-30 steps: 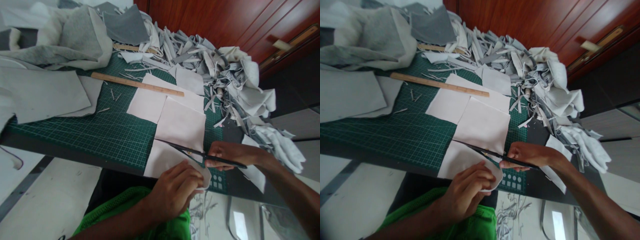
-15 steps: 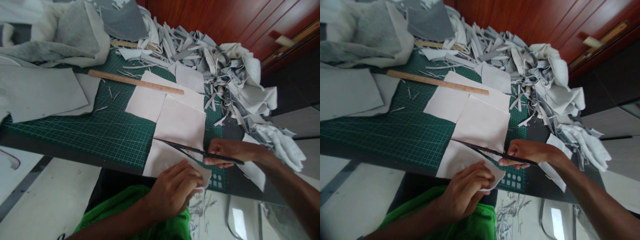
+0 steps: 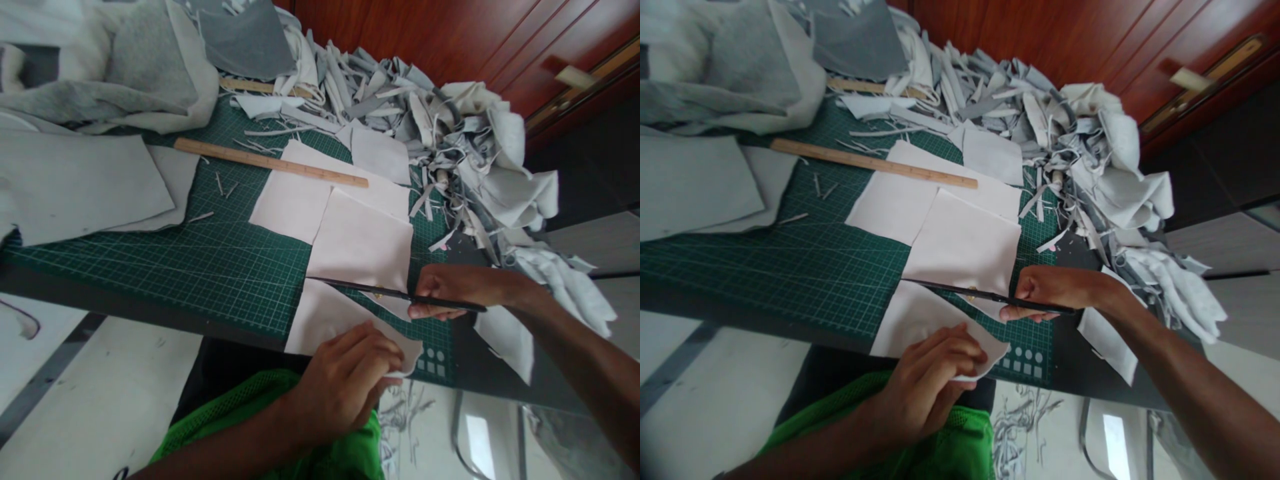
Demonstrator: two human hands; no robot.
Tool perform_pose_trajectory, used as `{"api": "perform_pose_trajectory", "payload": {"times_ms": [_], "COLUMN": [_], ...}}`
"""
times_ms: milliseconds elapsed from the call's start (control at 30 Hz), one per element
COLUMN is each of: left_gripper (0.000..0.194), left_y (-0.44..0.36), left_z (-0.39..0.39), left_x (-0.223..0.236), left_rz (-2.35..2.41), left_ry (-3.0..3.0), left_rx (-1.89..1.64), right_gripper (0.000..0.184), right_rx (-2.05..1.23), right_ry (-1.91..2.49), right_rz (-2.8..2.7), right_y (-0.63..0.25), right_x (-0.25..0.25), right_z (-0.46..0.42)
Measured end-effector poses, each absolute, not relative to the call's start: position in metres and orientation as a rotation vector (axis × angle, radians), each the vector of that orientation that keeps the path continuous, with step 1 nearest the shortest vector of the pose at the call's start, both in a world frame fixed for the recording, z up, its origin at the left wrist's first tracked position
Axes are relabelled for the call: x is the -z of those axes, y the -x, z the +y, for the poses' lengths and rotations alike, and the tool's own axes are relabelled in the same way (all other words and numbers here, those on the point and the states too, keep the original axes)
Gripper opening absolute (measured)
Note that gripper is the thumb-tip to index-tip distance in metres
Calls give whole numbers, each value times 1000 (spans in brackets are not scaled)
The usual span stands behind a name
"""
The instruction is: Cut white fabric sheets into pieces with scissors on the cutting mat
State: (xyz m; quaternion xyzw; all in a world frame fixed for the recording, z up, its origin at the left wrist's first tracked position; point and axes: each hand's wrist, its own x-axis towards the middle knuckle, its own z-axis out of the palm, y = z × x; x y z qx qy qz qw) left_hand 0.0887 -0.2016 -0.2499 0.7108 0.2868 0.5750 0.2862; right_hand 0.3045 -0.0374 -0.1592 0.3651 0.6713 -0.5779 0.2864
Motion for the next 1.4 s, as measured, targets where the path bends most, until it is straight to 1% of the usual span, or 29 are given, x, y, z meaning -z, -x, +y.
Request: {"api": "perform_pose_trajectory", "payload": {"times_ms": [167,267,367,400,500,600,667,833,1033,1200,1400], "left_gripper": [16,23,33,33,15,23,25,25,23,23,22], "left_y": [-89,-81,-63,-55,-34,-23,-22,-27,-27,-27,-26], "left_z": [-201,-203,-208,-209,-209,-203,-200,-198,-198,-198,-197], "left_x": [247,237,225,223,220,227,235,244,244,247,246], "left_rz": [769,751,829,888,1088,1248,1300,1341,1362,1378,1376], "left_ry": [-1887,-1919,-1949,-1956,-1992,-2009,-2022,-2075,-2118,-2123,-2110], "left_rx": [-1507,-1429,-1433,-1439,-1381,-1347,-1323,-1283,-1259,-1263,-1252], "right_gripper": [57,55,50,48,46,48,49,53,57,63,62], "right_rx": [1427,1441,1451,1451,1425,1396,1392,1397,1254,1221,1214], "right_ry": [-983,-990,-1000,-1001,-997,-998,-1020,-1044,-997,-975,-996], "right_rz": [1891,1856,1866,1872,1868,1846,1831,1828,1897,1892,1899], "right_y": [-301,-299,-297,-297,-298,-298,-298,-296,-294,-285,-280], "right_x": [158,158,157,157,156,155,155,154,156,155,154], "right_z": [-24,-22,-22,-23,-22,-21,-21,-24,-26,-30,-28]}}
